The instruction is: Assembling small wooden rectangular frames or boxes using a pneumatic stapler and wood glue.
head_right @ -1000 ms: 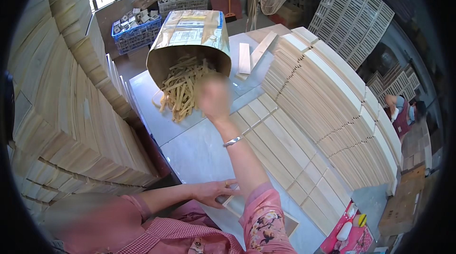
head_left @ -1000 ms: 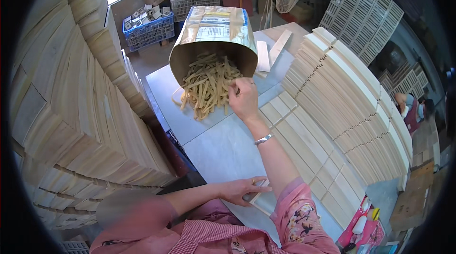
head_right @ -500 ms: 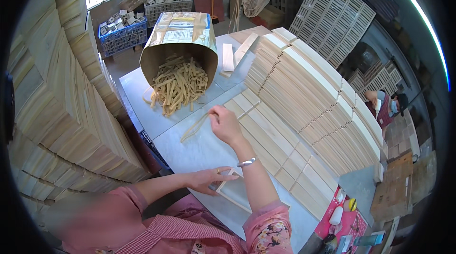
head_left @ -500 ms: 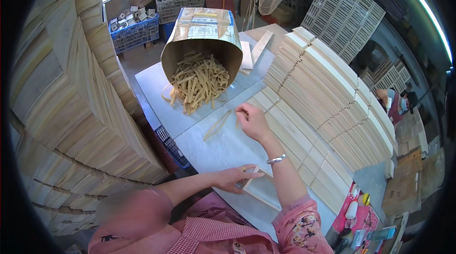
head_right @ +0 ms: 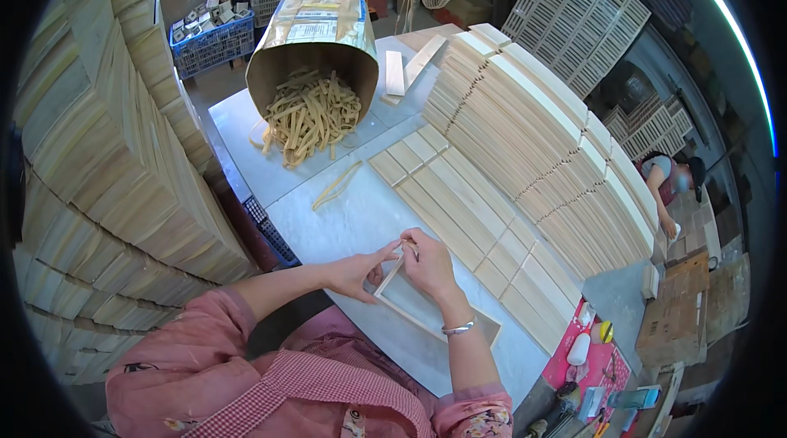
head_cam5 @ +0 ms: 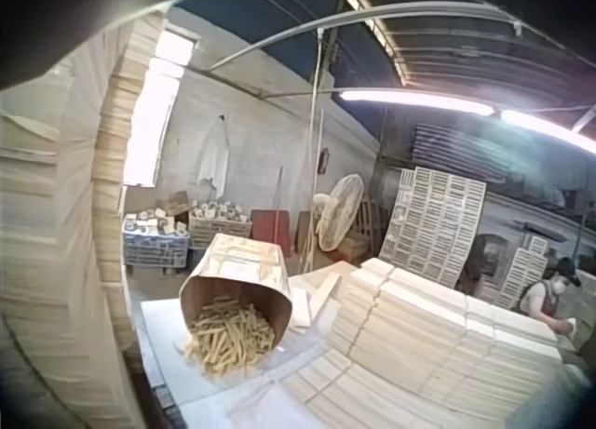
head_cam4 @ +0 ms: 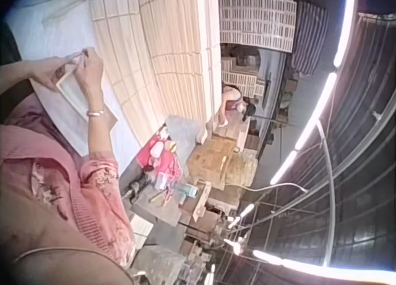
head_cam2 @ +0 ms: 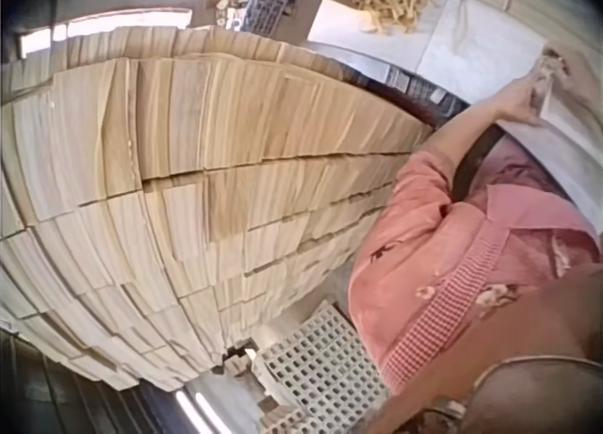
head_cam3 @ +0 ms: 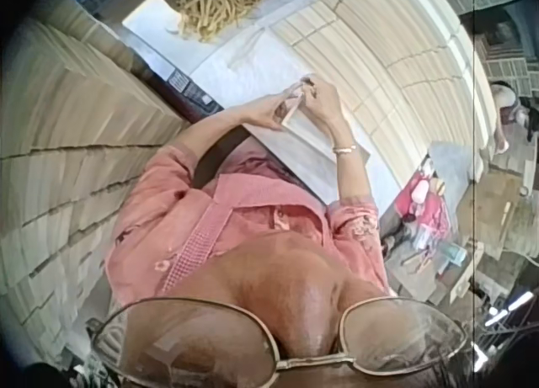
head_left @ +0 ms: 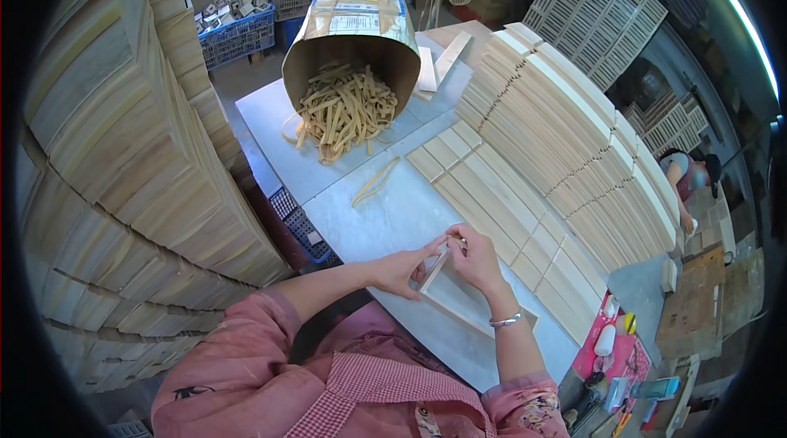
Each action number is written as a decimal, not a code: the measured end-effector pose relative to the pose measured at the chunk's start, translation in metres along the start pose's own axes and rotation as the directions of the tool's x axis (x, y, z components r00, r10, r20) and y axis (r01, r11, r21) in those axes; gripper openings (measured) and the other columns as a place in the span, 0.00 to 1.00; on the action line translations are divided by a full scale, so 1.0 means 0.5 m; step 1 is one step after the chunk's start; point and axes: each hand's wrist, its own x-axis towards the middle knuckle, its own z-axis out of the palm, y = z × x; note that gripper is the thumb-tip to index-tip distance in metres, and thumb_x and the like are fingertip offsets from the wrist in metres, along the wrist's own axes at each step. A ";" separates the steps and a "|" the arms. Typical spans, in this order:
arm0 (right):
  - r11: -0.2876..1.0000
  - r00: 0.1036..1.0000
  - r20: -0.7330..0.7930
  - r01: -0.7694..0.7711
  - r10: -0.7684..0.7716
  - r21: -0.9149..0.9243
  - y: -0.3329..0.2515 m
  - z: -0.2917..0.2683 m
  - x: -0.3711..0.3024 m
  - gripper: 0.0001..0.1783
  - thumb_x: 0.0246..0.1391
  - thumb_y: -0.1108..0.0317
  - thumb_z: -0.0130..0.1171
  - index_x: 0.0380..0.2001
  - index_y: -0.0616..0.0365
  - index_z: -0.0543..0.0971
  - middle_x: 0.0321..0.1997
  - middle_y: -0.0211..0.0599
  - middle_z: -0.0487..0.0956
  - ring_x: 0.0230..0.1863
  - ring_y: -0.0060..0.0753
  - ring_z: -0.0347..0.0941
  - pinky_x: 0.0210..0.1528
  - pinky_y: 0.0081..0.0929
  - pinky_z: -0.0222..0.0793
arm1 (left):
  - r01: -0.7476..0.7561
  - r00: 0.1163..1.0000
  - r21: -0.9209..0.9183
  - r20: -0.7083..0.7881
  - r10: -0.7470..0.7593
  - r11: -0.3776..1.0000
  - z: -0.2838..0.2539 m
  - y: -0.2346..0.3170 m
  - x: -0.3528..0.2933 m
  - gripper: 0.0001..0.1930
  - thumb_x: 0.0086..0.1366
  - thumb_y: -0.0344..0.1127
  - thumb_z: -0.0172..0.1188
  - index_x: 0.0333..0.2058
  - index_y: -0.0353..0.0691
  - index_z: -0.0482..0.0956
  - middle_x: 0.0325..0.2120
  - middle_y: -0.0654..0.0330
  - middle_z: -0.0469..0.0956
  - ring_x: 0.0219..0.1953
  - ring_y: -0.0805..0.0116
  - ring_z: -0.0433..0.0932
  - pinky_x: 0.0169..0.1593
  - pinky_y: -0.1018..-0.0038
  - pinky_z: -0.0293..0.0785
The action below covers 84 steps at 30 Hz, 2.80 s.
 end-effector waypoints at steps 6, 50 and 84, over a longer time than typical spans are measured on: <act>0.997 0.997 0.068 0.034 -0.039 0.076 -0.025 -0.007 -0.037 0.15 0.57 0.74 0.58 0.49 0.59 0.79 0.33 0.37 0.82 0.28 0.34 0.74 0.34 0.27 0.70 | 0.070 0.997 0.074 -0.015 -0.069 0.995 -0.006 0.010 -0.004 0.60 0.47 0.29 0.75 0.74 0.38 0.45 0.40 0.51 0.80 0.33 0.61 0.77 0.39 0.71 0.77; 0.872 0.881 -0.084 -0.473 0.465 -0.126 0.181 -0.180 -0.497 0.32 0.52 0.80 0.61 0.63 0.63 0.70 0.52 0.43 0.73 0.45 0.36 0.72 0.44 0.25 0.70 | 0.027 0.999 0.444 0.012 -0.036 0.896 -0.011 0.010 0.029 0.55 0.37 0.42 0.81 0.66 0.39 0.63 0.51 0.51 0.74 0.50 0.54 0.72 0.60 0.62 0.67; 0.692 0.621 -0.311 -0.603 0.719 0.397 0.121 -0.073 -0.475 0.20 0.69 0.61 0.55 0.59 0.59 0.70 0.33 0.38 0.74 0.21 0.25 0.69 0.18 0.20 0.67 | 0.543 0.782 -0.471 -0.017 -0.623 0.695 -0.028 0.069 -0.037 0.13 0.66 0.33 0.66 0.46 0.34 0.82 0.37 0.57 0.81 0.37 0.73 0.79 0.44 0.80 0.77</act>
